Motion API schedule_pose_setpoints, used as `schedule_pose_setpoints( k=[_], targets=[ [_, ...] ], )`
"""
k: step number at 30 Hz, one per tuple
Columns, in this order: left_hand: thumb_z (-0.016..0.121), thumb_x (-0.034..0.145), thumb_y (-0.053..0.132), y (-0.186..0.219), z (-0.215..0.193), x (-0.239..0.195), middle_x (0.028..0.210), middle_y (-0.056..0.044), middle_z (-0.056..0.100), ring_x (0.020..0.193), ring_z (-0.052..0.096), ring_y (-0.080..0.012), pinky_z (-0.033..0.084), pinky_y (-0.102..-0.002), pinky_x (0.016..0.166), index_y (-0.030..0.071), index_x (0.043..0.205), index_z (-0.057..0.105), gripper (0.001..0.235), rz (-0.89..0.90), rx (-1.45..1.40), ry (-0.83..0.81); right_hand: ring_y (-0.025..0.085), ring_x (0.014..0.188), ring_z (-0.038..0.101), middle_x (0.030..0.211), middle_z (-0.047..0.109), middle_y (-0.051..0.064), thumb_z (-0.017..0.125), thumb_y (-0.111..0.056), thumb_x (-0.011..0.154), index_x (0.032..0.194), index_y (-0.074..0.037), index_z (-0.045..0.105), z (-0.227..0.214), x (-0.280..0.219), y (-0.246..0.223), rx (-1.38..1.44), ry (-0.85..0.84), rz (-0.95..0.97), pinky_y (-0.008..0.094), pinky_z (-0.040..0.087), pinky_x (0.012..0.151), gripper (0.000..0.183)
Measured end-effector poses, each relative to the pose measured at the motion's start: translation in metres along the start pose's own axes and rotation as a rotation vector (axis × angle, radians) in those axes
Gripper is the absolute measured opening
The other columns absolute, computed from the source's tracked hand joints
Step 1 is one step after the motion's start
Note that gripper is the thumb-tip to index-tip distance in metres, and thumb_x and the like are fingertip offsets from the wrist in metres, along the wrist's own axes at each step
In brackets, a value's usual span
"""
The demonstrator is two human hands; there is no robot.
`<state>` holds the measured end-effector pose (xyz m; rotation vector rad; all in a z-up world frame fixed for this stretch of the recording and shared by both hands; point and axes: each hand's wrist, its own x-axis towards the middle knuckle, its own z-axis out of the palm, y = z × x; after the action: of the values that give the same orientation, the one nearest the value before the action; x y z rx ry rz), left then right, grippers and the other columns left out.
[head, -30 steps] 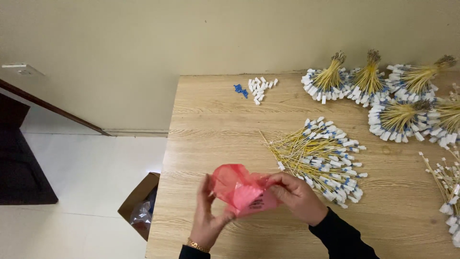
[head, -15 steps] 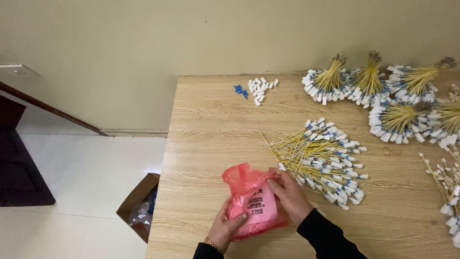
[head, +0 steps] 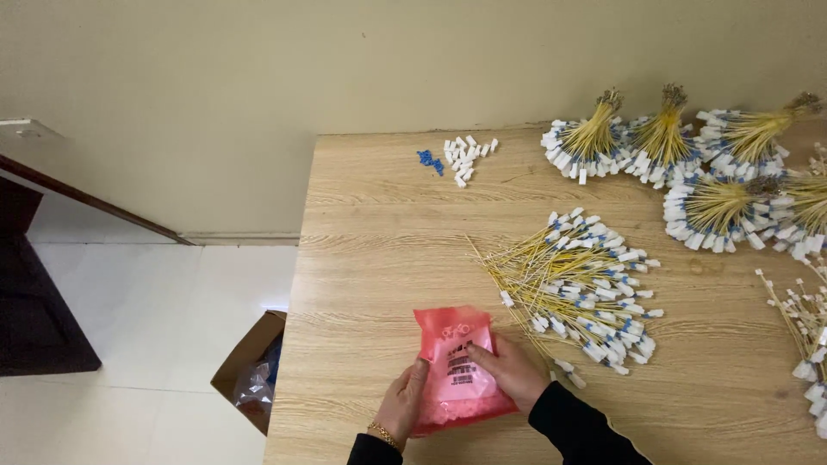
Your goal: Assembling small white plastic sleeves onto thin yellow wires
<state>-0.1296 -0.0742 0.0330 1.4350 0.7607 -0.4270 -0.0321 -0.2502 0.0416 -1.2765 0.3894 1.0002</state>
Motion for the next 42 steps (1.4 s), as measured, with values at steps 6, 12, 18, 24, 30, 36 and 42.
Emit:
schedule_pose_setpoints(
  k=[6, 12, 18, 24, 30, 36, 42],
  targets=[
    [0.039, 0.083, 0.061, 0.006, 0.000, 0.000, 0.112, -0.006, 0.076, 0.105, 0.068, -0.0139, 0.050, -0.026, 0.091, 0.016, 0.102, 0.076, 0.061, -0.128, 0.014, 0.136, 0.029, 0.079, 0.069, 0.097, 0.073, 0.022, 0.063, -0.016, 0.088, 0.107, 0.002, 0.062, -0.002, 0.012, 0.015, 0.134, -0.006, -0.044, 0.040, 0.057, 0.073, 0.026],
    [0.038, 0.083, 0.060, 0.013, 0.005, -0.009, 0.103, -0.008, 0.076, 0.098, 0.067, -0.0174, 0.049, -0.030, 0.086, 0.012, 0.094, 0.071, 0.060, -0.111, 0.100, 0.098, 0.030, 0.076, 0.069, 0.093, 0.074, 0.023, 0.064, -0.014, 0.087, 0.104, 0.003, 0.065, -0.010, 0.018, 0.023, 0.085, -0.034, 0.014, 0.044, 0.059, 0.071, 0.024],
    [0.053, 0.089, 0.043, -0.012, 0.006, 0.001, 0.092, -0.009, 0.074, 0.086, 0.067, -0.0169, 0.054, -0.030, 0.076, 0.007, 0.089, 0.068, 0.039, -0.075, -0.149, 0.061, 0.025, 0.078, 0.071, 0.096, 0.076, 0.019, 0.065, -0.013, 0.086, 0.102, 0.004, 0.068, -0.018, 0.024, 0.035, 0.031, -0.068, -0.045, 0.037, 0.058, 0.074, 0.023],
    [0.055, 0.091, 0.033, -0.017, 0.009, 0.001, 0.092, -0.018, 0.075, 0.076, 0.069, -0.0240, 0.056, -0.034, 0.064, -0.003, 0.096, 0.070, 0.039, -0.105, -0.439, 0.014, 0.028, 0.077, 0.070, 0.097, 0.075, 0.021, 0.065, -0.012, 0.085, 0.104, 0.004, 0.068, -0.016, 0.019, 0.031, 0.082, -0.051, -0.014, 0.040, 0.059, 0.073, 0.025],
    [0.054, 0.092, 0.029, -0.003, 0.009, -0.008, 0.103, -0.019, 0.076, 0.088, 0.071, -0.0254, 0.060, -0.036, 0.076, -0.002, 0.105, 0.070, 0.037, -0.129, -0.403, 0.008, 0.028, 0.080, 0.071, 0.098, 0.076, 0.021, 0.066, -0.013, 0.085, 0.106, 0.004, 0.068, -0.011, 0.009, 0.020, -0.026, 0.000, -0.008, 0.038, 0.059, 0.075, 0.026],
    [0.060, 0.088, 0.030, -0.012, 0.004, -0.014, 0.109, -0.001, 0.076, 0.102, 0.065, -0.0096, 0.050, -0.024, 0.094, 0.008, 0.110, 0.077, 0.035, -0.061, -0.121, 0.064, 0.028, 0.081, 0.071, 0.100, 0.076, 0.022, 0.067, -0.009, 0.083, 0.107, 0.005, 0.066, -0.012, 0.004, 0.030, 0.057, -0.030, -0.037, 0.040, 0.060, 0.076, 0.028],
    [0.063, 0.088, 0.015, -0.046, 0.006, 0.003, 0.098, -0.014, 0.076, 0.083, 0.066, -0.0179, 0.055, -0.031, 0.071, -0.002, 0.105, 0.073, 0.026, -0.032, -0.493, 0.038, 0.031, 0.080, 0.070, 0.098, 0.074, 0.024, 0.065, -0.012, 0.084, 0.105, 0.007, 0.065, -0.013, 0.003, 0.033, 0.183, -0.058, 0.000, 0.044, 0.058, 0.078, 0.028]
  ],
)
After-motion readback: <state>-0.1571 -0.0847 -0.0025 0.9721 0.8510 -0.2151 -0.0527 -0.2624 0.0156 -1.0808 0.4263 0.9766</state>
